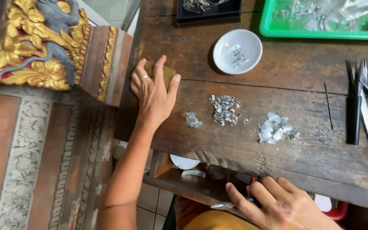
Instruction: The person uses pliers to shape and assemble small silver components on a wooden workbench in a jewelry workshop.
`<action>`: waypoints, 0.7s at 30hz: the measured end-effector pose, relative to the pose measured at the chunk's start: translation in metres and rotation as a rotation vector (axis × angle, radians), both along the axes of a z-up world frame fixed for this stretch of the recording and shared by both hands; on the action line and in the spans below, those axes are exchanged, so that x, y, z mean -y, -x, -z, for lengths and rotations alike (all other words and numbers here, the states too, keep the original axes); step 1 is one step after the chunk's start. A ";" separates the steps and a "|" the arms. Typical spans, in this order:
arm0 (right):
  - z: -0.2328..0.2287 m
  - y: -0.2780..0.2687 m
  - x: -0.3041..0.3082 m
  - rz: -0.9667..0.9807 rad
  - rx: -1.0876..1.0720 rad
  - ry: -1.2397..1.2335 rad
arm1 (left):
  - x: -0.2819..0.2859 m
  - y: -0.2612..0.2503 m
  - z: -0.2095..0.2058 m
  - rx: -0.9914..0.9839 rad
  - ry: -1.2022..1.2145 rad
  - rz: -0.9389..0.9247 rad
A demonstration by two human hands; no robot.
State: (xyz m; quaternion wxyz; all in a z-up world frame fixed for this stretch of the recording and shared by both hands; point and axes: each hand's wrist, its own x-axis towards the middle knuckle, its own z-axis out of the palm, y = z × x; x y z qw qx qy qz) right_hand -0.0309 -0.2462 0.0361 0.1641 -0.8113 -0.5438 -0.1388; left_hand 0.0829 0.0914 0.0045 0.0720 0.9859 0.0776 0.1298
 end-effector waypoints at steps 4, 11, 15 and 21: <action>0.000 -0.004 0.005 -0.058 0.002 0.050 | 0.022 0.016 -0.010 0.138 0.029 0.106; -0.004 -0.005 0.003 -0.043 0.001 0.040 | 0.109 0.042 -0.033 0.107 0.269 0.647; -0.005 -0.006 0.004 -0.017 0.057 0.040 | 0.134 0.048 -0.036 0.050 0.252 0.917; -0.005 -0.006 0.006 -0.043 -0.002 0.038 | 0.125 0.041 -0.035 0.124 0.122 0.814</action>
